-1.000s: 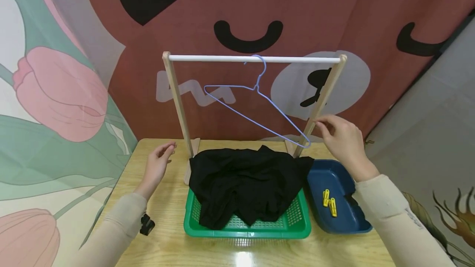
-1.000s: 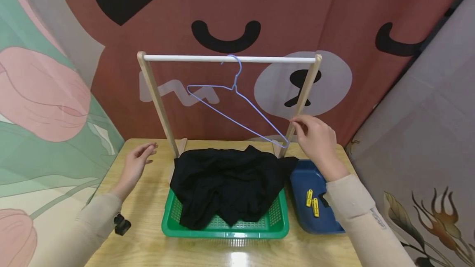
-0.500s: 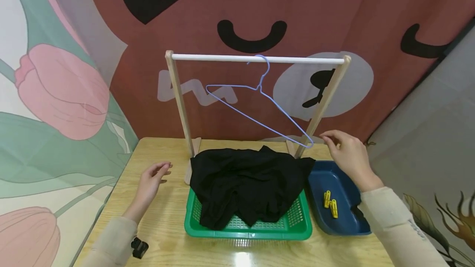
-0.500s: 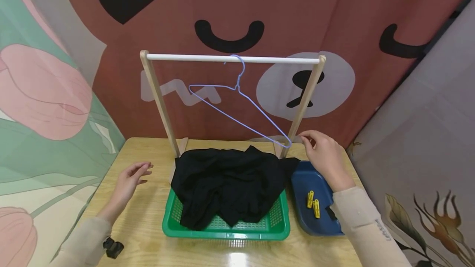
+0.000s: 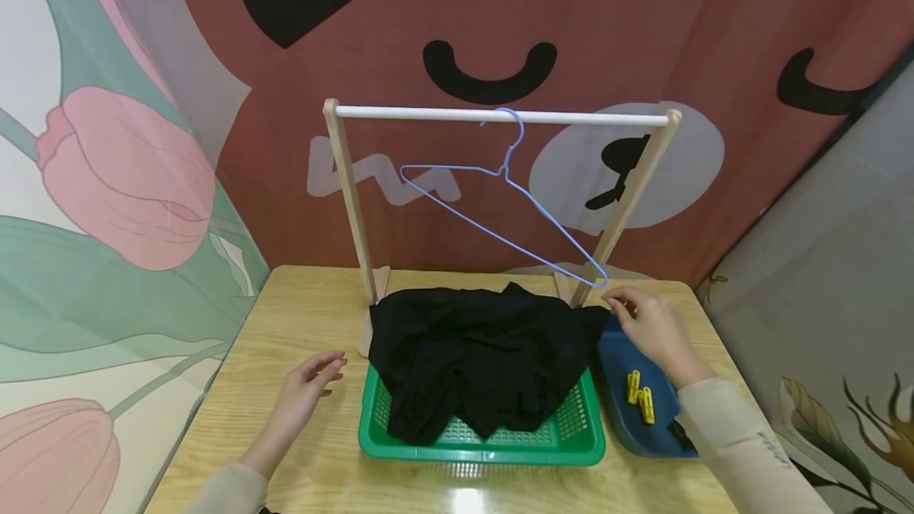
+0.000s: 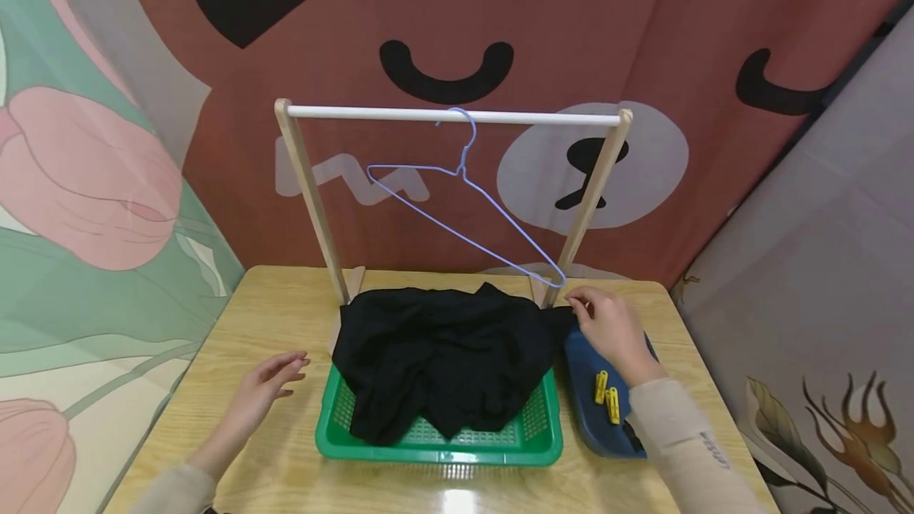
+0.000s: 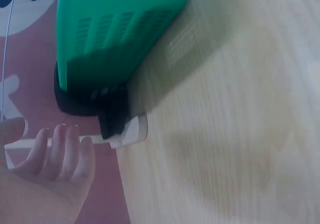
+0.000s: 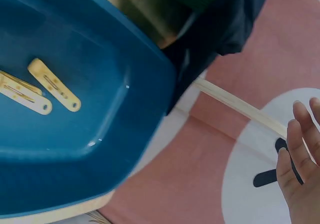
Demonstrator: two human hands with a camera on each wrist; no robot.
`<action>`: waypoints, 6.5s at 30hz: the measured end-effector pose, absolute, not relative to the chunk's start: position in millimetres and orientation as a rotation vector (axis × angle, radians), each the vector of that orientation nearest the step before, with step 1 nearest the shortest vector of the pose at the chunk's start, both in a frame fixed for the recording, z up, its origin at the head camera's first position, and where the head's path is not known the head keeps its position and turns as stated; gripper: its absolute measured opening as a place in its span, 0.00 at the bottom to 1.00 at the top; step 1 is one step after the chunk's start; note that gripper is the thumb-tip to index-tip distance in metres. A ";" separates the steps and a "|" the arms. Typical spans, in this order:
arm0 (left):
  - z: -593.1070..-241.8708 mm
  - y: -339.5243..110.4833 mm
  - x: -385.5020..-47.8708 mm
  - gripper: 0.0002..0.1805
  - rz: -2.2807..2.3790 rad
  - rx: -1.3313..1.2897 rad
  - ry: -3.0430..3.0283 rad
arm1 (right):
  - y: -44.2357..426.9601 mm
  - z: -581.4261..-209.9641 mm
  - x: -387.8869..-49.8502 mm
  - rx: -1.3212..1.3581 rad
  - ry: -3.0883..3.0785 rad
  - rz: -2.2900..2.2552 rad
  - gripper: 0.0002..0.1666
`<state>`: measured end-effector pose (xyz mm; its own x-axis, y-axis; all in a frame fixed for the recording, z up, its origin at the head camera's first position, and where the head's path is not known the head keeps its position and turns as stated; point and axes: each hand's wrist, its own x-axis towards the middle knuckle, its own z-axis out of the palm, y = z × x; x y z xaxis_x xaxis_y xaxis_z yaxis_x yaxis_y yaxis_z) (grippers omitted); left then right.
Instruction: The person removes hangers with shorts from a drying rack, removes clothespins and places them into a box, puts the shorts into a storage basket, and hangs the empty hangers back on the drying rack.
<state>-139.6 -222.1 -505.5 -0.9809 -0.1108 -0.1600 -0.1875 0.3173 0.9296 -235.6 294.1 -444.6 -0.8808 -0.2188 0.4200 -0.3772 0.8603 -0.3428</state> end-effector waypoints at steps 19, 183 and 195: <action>-513.7 -190.9 -133.9 0.26 1.749 -0.283 2.391 | 285.2 -478.1 -243.6 0.295 -2.944 0.693 0.12; -523.3 -182.8 -131.4 0.25 1.797 -0.343 2.347 | 257.1 -509.1 -149.3 -0.179 -3.066 1.384 0.29; -519.2 -185.1 -135.7 0.28 1.690 -0.234 2.437 | 260.1 -516.4 -149.7 -0.473 -2.868 1.915 0.28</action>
